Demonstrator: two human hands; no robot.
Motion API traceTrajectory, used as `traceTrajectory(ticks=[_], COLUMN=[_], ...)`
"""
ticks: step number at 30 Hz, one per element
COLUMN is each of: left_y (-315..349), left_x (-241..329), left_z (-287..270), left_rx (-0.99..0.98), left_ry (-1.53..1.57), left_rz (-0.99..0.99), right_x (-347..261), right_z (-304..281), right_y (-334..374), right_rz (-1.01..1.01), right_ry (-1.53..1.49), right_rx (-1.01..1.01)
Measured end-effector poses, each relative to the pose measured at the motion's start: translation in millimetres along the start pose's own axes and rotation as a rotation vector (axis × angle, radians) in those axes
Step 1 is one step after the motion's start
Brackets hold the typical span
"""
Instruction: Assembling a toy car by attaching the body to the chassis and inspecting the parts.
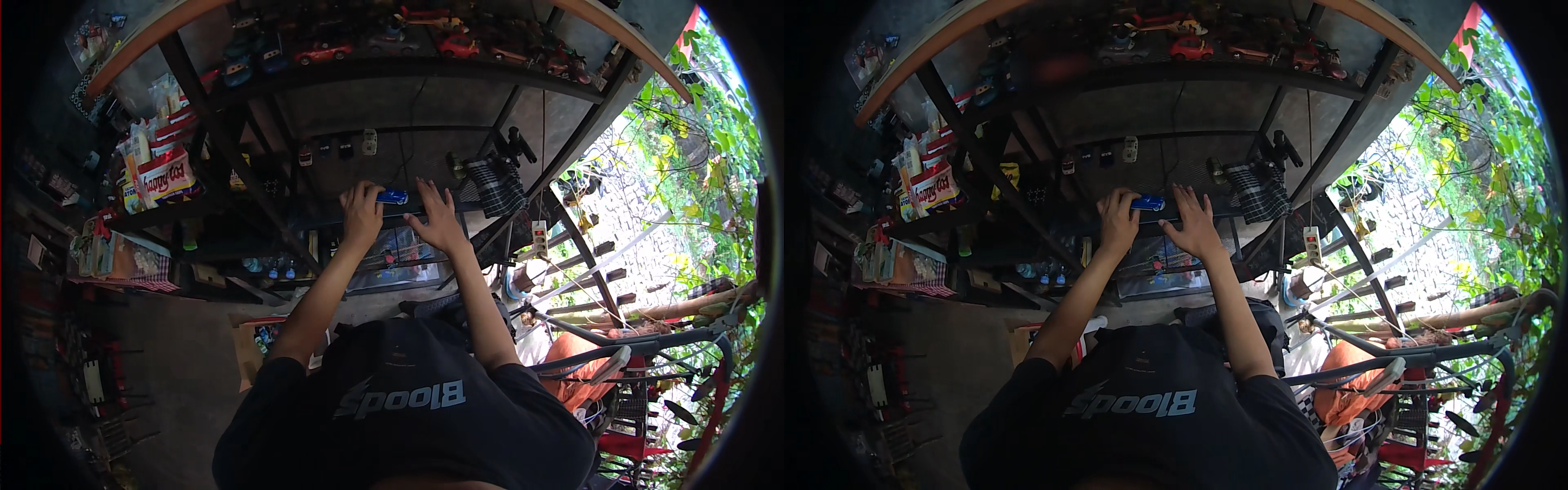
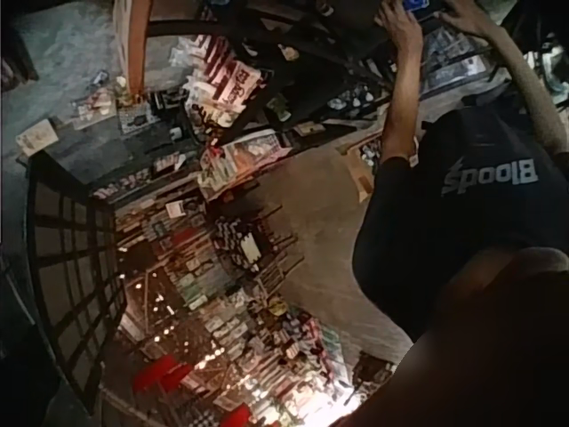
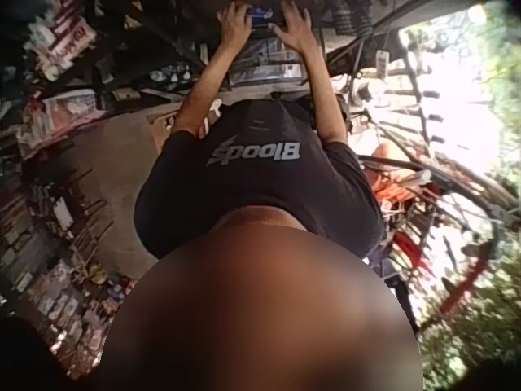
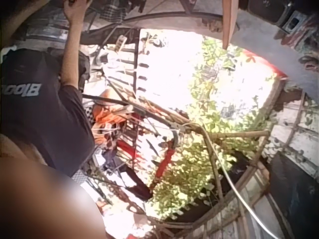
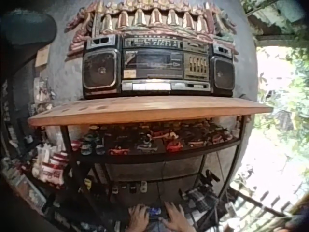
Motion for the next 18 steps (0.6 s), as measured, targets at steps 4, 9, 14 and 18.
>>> traceTrajectory(ticks=[4,9,14,18], left_y=[3.6,12.5,17.4,16.1], left_x=[1.6,10.5,17.3,19.5], left_z=[1.7,-3.6,1.1,10.2], left_rx=[-0.034,-0.055,-0.011,-0.006], left_ry=[0.035,0.065,-0.015,-0.048], left_rz=[0.020,0.077,0.013,-0.136], right_x=[0.3,-1.8,-2.4,0.4], right_z=[-0.4,-2.6,-1.7,-2.7], right_y=[-0.5,0.3,2.0,4.3], right_rz=[-0.012,-0.018,-0.033,-0.049], right_ry=[0.009,0.002,0.017,0.005], right_rx=[-0.003,-0.006,-0.007,-0.001])
Point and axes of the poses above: each hand's wrist, its own y-axis away from the middle knuckle, its own z-axis out of the palm, x = y × z, the point moved 8 cm from there along -y, towards the middle knuckle, and after that the axes turned 8 degrees about -z, right-handed, at the moved point
